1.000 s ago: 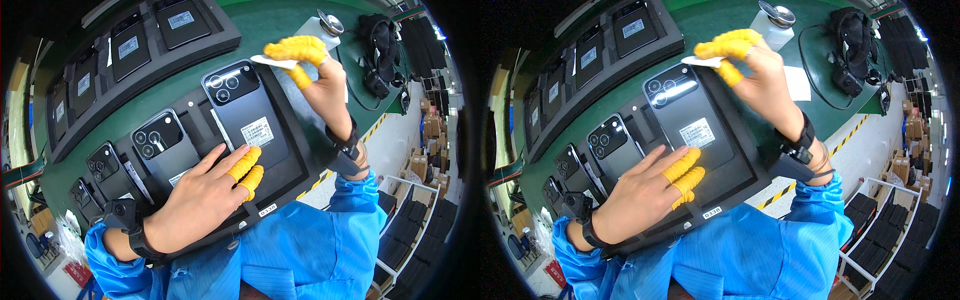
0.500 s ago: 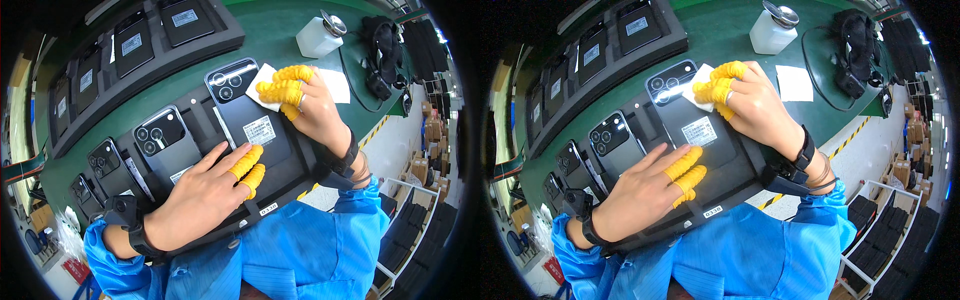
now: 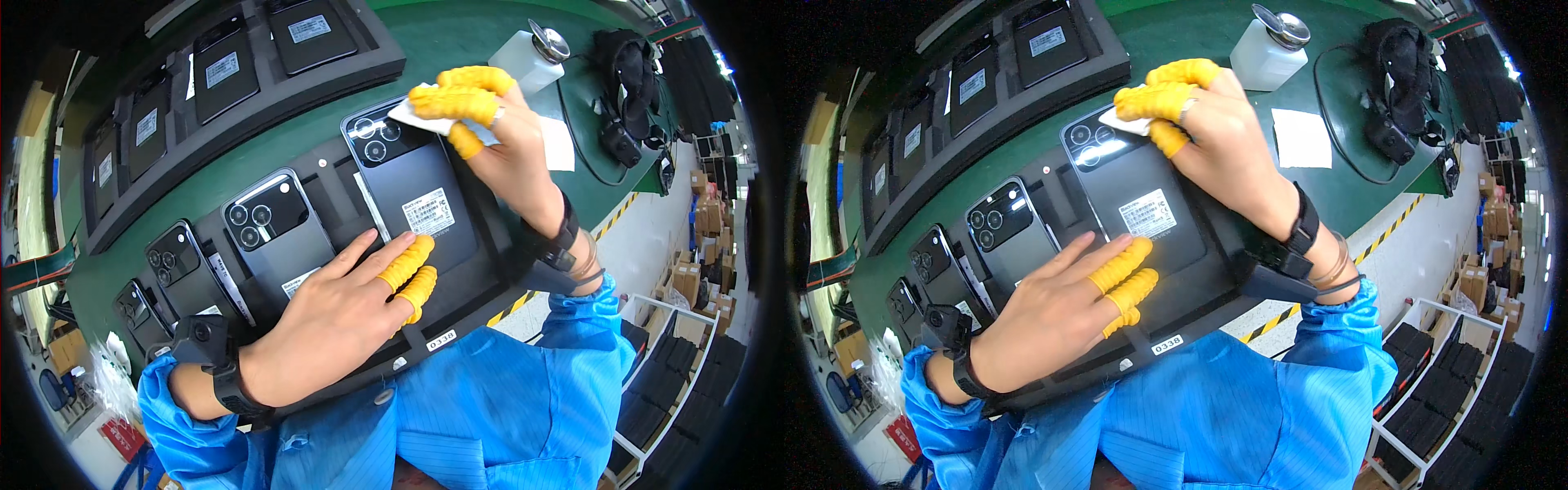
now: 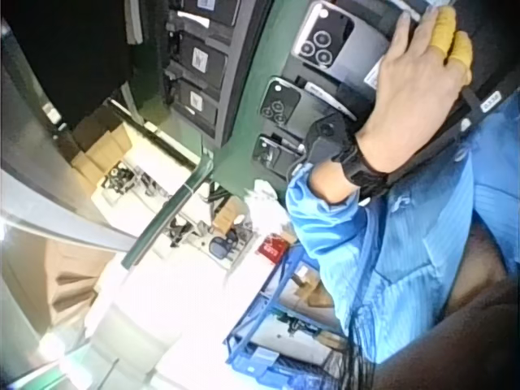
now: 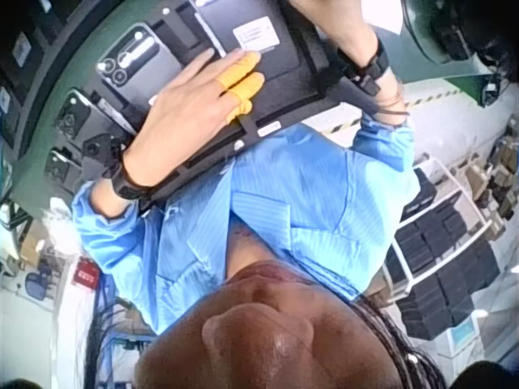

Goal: Cleaning the rear casing and camera lenses of several smartphones with a cloth and cleaning solvent.

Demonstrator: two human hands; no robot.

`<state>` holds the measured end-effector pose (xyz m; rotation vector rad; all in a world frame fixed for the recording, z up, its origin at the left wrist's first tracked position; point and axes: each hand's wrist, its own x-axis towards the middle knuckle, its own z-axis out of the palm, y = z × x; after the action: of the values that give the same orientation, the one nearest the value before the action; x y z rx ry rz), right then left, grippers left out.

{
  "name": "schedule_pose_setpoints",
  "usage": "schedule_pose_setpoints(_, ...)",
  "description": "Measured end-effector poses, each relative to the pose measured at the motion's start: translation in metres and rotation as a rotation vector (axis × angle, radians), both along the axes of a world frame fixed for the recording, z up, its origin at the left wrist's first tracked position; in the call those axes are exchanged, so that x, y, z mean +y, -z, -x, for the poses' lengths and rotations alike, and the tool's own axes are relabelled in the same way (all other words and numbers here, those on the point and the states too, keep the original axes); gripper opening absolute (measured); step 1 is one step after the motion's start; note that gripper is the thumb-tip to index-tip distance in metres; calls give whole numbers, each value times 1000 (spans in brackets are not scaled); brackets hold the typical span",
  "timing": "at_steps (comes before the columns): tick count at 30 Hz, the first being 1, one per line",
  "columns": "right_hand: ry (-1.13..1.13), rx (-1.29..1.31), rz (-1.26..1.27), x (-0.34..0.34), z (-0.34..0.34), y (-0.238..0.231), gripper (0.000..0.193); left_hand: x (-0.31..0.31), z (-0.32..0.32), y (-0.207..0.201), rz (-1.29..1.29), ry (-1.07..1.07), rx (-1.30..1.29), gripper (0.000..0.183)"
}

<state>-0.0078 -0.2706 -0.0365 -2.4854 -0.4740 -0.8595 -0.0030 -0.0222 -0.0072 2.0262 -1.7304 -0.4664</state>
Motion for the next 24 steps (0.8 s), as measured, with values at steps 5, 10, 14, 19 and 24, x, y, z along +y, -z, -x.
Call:
schedule_pose_setpoints(5,-62,53,102,6,7,4,27,0,0,2,22,-19,18,33)
schedule_pose_setpoints(10,-153,180,4,3,21,-1,29,2,1,4,35,-29,19,32)
schedule_pose_setpoints(14,-121,3,-2,3,9,-1,33,1,1,5,44,-24,19,32)
schedule_pose_setpoints(19,-250,33,58,15,-2,5,31,1,1,4,31,-19,11,32)
schedule_pose_setpoints(24,-226,66,197,2,5,-5,27,1,1,2,8,-18,-3,33)
